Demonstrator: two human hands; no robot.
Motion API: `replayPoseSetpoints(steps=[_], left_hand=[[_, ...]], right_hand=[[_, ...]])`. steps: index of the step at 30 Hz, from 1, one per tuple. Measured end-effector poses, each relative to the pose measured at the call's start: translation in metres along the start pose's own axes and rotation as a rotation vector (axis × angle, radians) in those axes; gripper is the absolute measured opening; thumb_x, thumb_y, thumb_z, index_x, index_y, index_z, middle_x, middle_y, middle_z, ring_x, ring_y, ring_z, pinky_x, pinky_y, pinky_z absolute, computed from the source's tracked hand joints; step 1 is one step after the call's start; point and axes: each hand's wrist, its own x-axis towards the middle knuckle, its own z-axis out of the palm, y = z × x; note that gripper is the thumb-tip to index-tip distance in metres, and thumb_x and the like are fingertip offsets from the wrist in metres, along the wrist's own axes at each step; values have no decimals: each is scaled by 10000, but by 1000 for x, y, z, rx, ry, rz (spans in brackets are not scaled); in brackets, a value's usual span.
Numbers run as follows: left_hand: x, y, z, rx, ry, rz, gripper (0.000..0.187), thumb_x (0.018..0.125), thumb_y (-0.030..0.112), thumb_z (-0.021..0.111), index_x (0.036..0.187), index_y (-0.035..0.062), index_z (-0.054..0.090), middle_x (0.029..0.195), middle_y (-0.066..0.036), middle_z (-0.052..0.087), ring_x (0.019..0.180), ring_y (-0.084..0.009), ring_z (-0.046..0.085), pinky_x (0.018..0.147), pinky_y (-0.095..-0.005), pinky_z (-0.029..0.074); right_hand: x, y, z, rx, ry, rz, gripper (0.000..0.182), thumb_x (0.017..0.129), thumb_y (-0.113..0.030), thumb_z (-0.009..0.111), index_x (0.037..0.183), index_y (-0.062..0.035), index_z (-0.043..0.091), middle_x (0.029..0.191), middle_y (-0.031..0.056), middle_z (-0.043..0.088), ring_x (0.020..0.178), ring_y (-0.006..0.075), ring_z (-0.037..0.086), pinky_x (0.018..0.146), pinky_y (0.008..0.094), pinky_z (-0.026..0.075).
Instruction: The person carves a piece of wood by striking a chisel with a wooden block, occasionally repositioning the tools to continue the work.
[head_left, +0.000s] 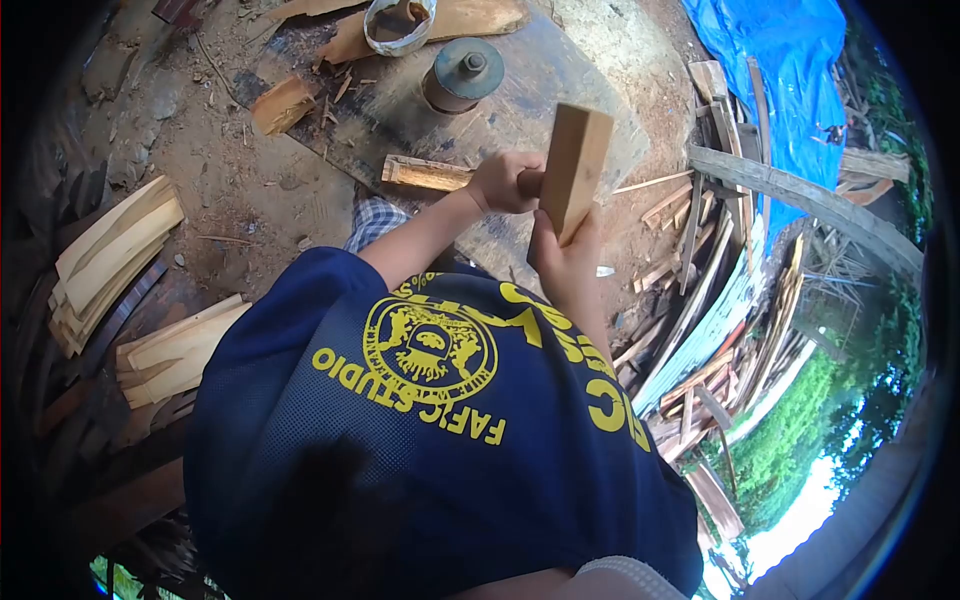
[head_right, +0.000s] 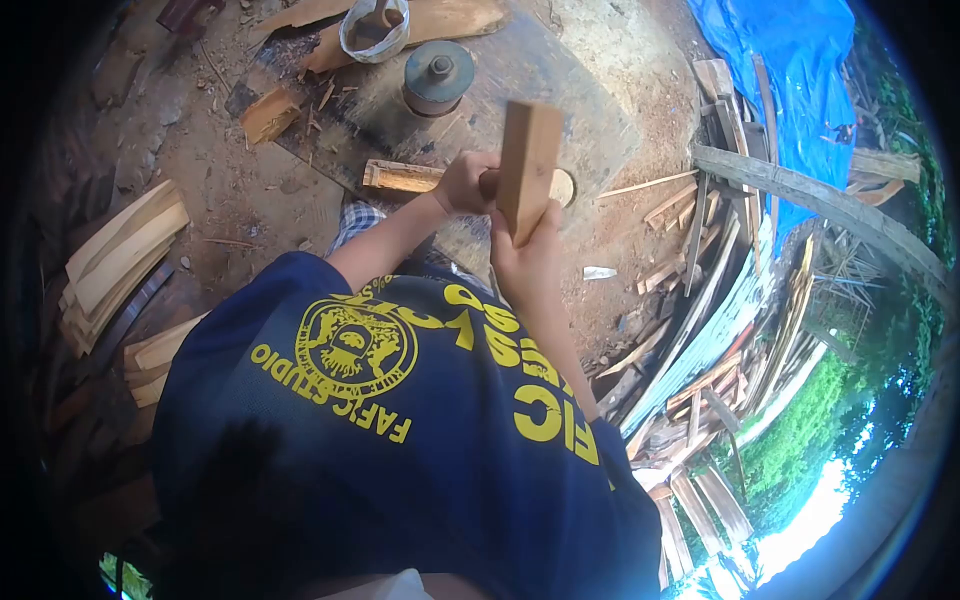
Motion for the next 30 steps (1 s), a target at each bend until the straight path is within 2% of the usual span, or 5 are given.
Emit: replayPoseSetpoints(steps=[8, 11, 14, 23, 30], left_hand=[[-2, 6, -7, 12, -41, -47, 269, 677, 255, 776, 689, 122, 542, 641, -102, 594, 614, -323, 619, 557, -393, 490], [-4, 4, -6, 20, -24, 0, 278, 679, 218, 771, 685, 114, 512, 620, -100, 566, 569, -308, 580, 528, -367, 455], [-3, 6, -5, 2, -40, -28, 230, 697, 231, 761, 704, 121, 559, 621, -110, 570, 592, -325, 605, 533, -376, 469], [-31, -13, -5, -15, -179, 281, 216, 623, 236, 777, 787, 154, 663, 752, -92, 668, 732, -306, 673, 641, -406, 538], [-21, 8, 0, 38, -184, 343, 226, 599, 220, 720, 660, 144, 516, 603, -67, 564, 602, -304, 620, 551, -414, 475]], right_hand=[[-22, -81, -83, 182, 176, -284, 214, 878, -96, 639, 1034, -23, 511, 786, 105, 636, 657, 112, 595, 580, 256, 475], [-35, -90, -132, 27, 364, -467, 567, 915, -590, 424, 1038, -42, 498, 861, 131, 591, 756, 236, 599, 763, 364, 500], [-34, -64, -69, 777, 503, -584, 428, 905, -467, 543, 971, -45, 521, 843, 111, 575, 803, 217, 595, 763, 364, 483], [-21, 1, -29, -384, -298, 159, 467, 886, -311, 676, 1157, -4, 450, 937, 312, 620, 874, 506, 611, 700, 507, 481], [-39, -8, -58, 127, 39, 84, 276, 881, -117, 686, 1085, -13, 533, 860, 36, 589, 749, 92, 552, 649, 255, 456]])
